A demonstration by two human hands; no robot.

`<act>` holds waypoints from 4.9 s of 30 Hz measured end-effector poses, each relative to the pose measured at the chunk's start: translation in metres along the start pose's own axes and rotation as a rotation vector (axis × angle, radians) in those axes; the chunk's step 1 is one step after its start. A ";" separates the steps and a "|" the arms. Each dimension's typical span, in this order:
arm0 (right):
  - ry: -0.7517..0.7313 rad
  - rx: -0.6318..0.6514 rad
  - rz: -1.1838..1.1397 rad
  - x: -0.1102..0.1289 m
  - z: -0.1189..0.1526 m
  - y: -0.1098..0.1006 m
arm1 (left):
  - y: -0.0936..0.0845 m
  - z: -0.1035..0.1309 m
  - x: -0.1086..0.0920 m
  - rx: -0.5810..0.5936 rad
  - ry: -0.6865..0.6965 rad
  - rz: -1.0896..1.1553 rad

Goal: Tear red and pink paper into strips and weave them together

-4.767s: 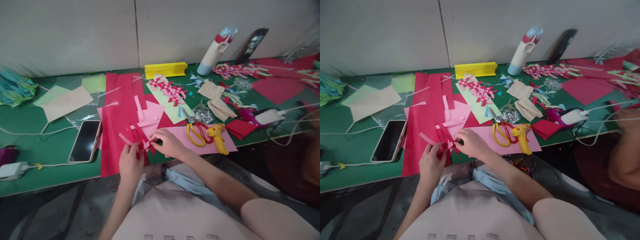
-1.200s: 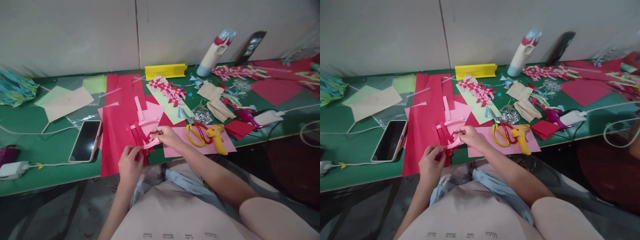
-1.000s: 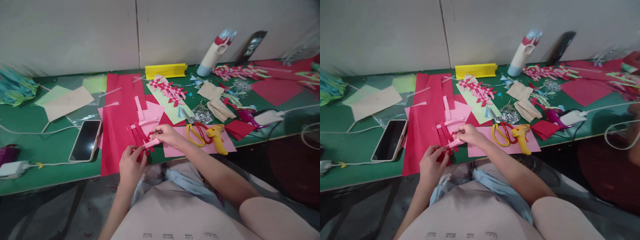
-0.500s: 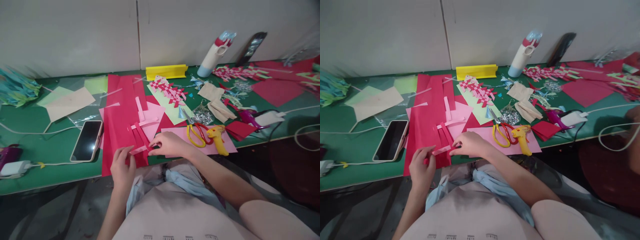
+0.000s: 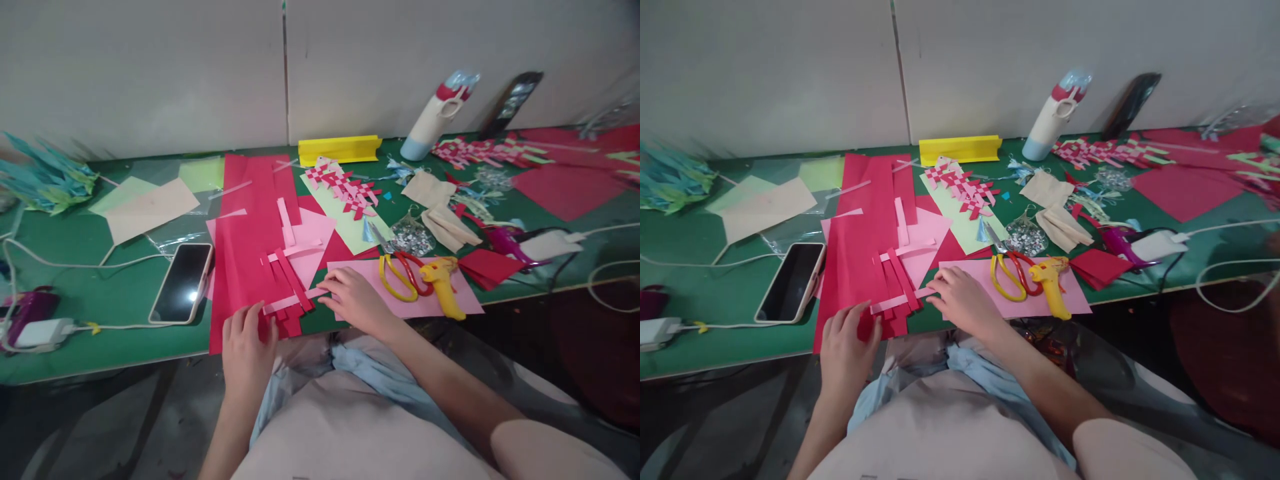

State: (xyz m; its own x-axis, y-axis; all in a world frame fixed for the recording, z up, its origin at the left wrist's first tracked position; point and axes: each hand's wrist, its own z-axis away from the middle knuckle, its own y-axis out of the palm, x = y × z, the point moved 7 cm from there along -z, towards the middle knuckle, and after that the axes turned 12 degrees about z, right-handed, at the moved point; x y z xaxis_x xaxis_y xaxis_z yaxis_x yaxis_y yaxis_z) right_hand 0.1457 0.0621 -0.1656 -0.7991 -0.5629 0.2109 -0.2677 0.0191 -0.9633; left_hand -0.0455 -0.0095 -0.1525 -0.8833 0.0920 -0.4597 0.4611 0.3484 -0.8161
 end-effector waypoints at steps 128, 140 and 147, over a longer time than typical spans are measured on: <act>-0.085 0.081 -0.378 0.022 -0.032 0.008 | 0.003 0.007 -0.015 0.046 0.248 0.172; -0.101 0.085 -0.358 0.022 -0.034 0.009 | 0.011 0.005 -0.020 0.141 0.312 0.093; -0.093 0.065 -0.339 0.020 -0.034 0.001 | 0.008 -0.004 -0.024 0.048 0.299 0.133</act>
State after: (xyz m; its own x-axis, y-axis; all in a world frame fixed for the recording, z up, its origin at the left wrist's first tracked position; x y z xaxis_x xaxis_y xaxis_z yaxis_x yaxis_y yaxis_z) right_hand 0.1109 0.0786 -0.1570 -0.6172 -0.6014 0.5073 -0.4724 -0.2323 -0.8502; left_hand -0.0212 -0.0054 -0.1462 -0.7978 0.4057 -0.4460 0.5710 0.2710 -0.7749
